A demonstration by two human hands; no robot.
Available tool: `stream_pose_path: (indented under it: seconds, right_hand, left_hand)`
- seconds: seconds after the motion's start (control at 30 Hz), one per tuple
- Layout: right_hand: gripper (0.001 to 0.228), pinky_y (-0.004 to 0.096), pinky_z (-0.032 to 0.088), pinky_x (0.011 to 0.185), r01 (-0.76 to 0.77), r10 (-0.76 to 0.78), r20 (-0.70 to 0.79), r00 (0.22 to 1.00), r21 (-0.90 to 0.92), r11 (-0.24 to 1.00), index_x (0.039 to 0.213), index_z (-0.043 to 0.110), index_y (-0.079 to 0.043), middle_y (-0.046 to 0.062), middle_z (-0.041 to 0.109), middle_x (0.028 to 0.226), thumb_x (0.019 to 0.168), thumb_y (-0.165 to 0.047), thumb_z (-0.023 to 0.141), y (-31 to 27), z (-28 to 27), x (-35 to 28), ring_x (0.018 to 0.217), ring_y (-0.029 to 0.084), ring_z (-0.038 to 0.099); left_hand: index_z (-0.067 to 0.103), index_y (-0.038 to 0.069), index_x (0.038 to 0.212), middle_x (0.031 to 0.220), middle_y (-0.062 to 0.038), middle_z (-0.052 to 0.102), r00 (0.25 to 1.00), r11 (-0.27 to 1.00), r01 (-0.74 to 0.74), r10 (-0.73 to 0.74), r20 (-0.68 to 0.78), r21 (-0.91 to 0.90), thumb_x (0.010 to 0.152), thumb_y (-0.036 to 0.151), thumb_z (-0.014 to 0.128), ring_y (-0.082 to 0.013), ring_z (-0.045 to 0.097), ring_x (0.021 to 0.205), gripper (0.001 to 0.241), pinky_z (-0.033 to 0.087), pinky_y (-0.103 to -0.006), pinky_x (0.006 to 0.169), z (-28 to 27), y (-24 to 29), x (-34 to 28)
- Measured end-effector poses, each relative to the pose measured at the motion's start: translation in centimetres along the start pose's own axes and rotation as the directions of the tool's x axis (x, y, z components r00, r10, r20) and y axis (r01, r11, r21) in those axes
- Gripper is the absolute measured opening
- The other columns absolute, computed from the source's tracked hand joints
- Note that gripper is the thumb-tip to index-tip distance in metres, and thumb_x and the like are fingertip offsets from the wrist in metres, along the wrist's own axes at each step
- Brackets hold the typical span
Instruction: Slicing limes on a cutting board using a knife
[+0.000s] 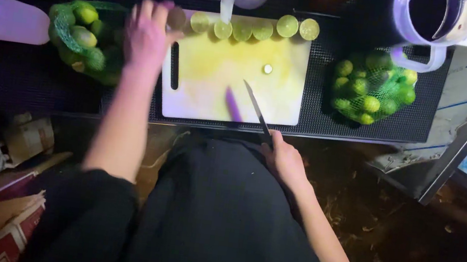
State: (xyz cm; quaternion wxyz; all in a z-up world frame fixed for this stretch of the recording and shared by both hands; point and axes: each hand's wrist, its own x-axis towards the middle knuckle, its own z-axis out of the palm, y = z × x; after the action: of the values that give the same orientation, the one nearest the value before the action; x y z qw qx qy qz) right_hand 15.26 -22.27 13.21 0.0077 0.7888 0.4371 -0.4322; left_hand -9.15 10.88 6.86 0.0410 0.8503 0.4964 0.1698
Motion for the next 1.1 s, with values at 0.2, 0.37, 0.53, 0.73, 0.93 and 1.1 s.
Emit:
stream_pose_path:
  seconds: [0.2, 0.37, 0.53, 0.73, 0.93, 1.1]
  right_hand:
    - [0.039, 0.061, 0.046, 0.072, 0.017, -0.017, 0.001, 1.000, -0.016, 1.000, 0.133, 0.046, -0.016, 0.028, 0.071, 0.097, 0.100, -0.035, 0.052, -0.4, -0.5, -0.1, 0.088, 0.055, 0.064]
    - [0.038, 0.058, 0.046, 0.072, 0.021, -0.021, -0.012, 1.000, 0.004, 1.000, 0.132, 0.047, -0.016, 0.025, 0.072, 0.102, 0.100, -0.034, 0.054, -0.5, -0.7, -0.4, 0.091, 0.053, 0.064]
    - [0.037, 0.057, 0.046, 0.065, 0.121, -0.124, -0.023, 0.992, -0.079, 0.989, 0.132, 0.045, -0.013, 0.023, 0.072, 0.090, 0.101, -0.031, 0.054, -0.6, 0.2, 0.6, 0.079, 0.051, 0.065]
    - [0.039, 0.055, 0.045, 0.071, 0.120, -0.122, -0.019, 0.992, -0.085, 0.989, 0.133, 0.047, -0.013, 0.025, 0.072, 0.090, 0.100, -0.033, 0.054, -3.4, -1.0, 0.3, 0.083, 0.051, 0.064]
    - [0.038, 0.055, 0.046, 0.071, 0.178, -0.180, -0.020, 0.983, -0.079, 0.981, 0.130, 0.047, -0.013, 0.027, 0.072, 0.093, 0.099, -0.033, 0.056, -3.6, 0.0, 1.2, 0.085, 0.053, 0.065]
    - [0.033, 0.052, 0.045, 0.063, 0.272, -0.276, -0.026, 0.961, -0.106, 0.956, 0.126, 0.048, -0.011, 0.019, 0.071, 0.083, 0.100, -0.029, 0.057, -4.9, -0.2, 1.3, 0.073, 0.045, 0.066]
  left_hand:
    - [0.064, 0.018, 0.126, 0.109, -0.021, 0.060, 0.898, 0.958, -0.287, 0.274, 0.344, -0.013, 0.089, 0.032, 0.075, -0.0475, 0.060, 0.099, 0.041, 0.051, -0.0577, 0.082, 1.9, -3.3, 4.2]
    - [0.067, 0.033, 0.120, 0.102, -0.002, 0.059, 0.922, 0.919, -0.383, 0.375, 0.100, 0.092, 0.073, 0.062, 0.086, -0.0321, 0.054, 0.089, 0.058, 0.040, -0.0458, 0.077, 4.1, -4.3, 3.0]
    - [0.068, 0.036, 0.115, 0.098, 0.001, 0.060, 0.930, 0.922, -0.366, 0.367, 0.017, 0.126, 0.060, 0.062, 0.087, -0.0294, 0.057, 0.086, 0.064, 0.040, -0.0453, 0.076, 3.3, -3.0, 2.6]
    - [0.070, 0.018, 0.128, 0.121, -0.015, 0.066, 0.979, 0.989, -0.135, 0.144, 0.146, -0.067, 0.086, 0.039, 0.088, -0.0394, 0.056, 0.110, 0.050, 0.039, -0.0551, 0.089, -3.2, -5.5, 2.4]
    - [0.077, 0.023, 0.118, 0.110, -0.016, 0.075, 0.890, 0.934, 0.057, -0.207, 0.407, 0.352, 0.088, 0.049, 0.078, -0.0403, 0.067, 0.104, 0.040, 0.046, -0.0531, 0.084, -6.7, -12.6, -0.8]
    - [0.068, 0.016, 0.123, 0.108, -0.018, 0.078, 0.763, 0.892, 0.092, -0.349, 0.544, 0.443, 0.092, 0.053, 0.074, -0.0417, 0.070, 0.107, 0.049, 0.039, -0.0523, 0.093, -7.4, -10.7, -0.2]
